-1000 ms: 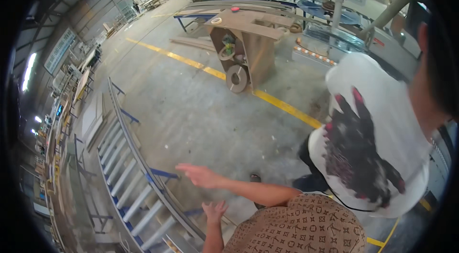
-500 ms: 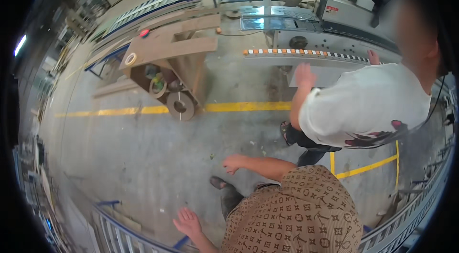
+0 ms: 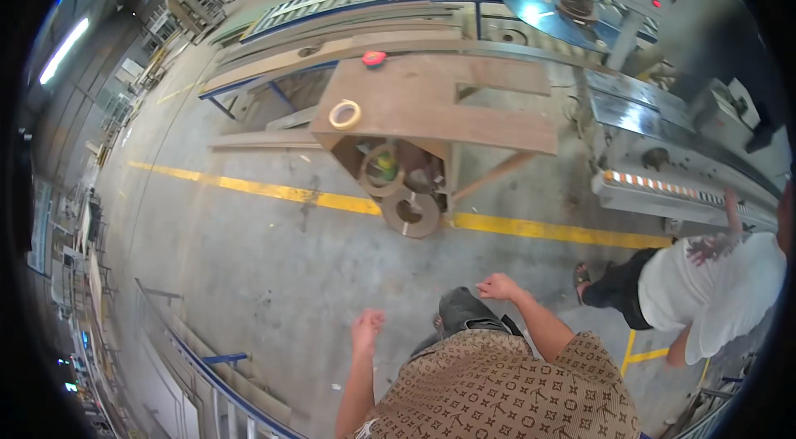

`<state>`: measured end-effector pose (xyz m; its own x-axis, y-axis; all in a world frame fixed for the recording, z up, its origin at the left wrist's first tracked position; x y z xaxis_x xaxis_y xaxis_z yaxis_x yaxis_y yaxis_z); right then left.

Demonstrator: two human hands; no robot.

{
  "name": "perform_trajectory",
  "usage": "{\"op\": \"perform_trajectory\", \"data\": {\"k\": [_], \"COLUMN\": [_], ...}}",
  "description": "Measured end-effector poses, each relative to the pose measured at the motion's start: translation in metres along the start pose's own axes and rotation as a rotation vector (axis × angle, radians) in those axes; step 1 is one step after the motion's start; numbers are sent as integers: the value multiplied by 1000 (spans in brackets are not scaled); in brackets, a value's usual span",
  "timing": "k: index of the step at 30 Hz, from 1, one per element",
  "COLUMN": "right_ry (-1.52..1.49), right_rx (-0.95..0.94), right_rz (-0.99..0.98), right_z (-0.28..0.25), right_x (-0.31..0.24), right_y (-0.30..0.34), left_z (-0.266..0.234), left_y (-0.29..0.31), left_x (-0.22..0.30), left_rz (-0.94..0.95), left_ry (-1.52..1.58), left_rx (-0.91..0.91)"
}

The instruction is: The person trims the edges of a wooden strip using a blade and carries the strip along a machine line with a coworker.

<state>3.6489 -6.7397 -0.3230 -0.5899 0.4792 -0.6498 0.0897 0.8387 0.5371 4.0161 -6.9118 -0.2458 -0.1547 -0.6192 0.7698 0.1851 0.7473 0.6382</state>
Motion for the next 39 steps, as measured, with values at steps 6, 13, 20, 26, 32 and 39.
{"op": "perform_trajectory", "data": {"k": [6,13,20,26,32,39], "right_ry": [-701,-258,189,277,-114,-84], "right_rx": [259,687,996,1182,1355,1474], "right_rz": [-134,-178,-379,-34,206,345], "right_z": [-123,-253,-284,-322,-343,-303], "right_x": [-184,-298,-404,-374,-279,-368], "right_y": [-144,-313,-417,-456,-420,-454], "left_z": [-79,-174,-189,-265,-381,-401], "left_y": [-105,-95,-188,-325,-478,-688], "left_x": [0,-23,4,96,221,382], "left_rz": [50,-399,-379,-306,-407,-241], "left_ry": [-500,-260,-386,-443,-316,-397], "left_rx": [174,331,190,70,175,146]}}
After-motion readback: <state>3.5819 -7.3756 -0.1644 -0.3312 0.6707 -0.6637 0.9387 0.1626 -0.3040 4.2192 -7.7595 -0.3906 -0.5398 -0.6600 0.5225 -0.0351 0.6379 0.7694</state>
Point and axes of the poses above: each hand's wrist, its own y-axis away from the middle knuckle, its own z-axis out of the palm, x = y × z, the point moved 4 cm from there along -y, towards the middle knuckle
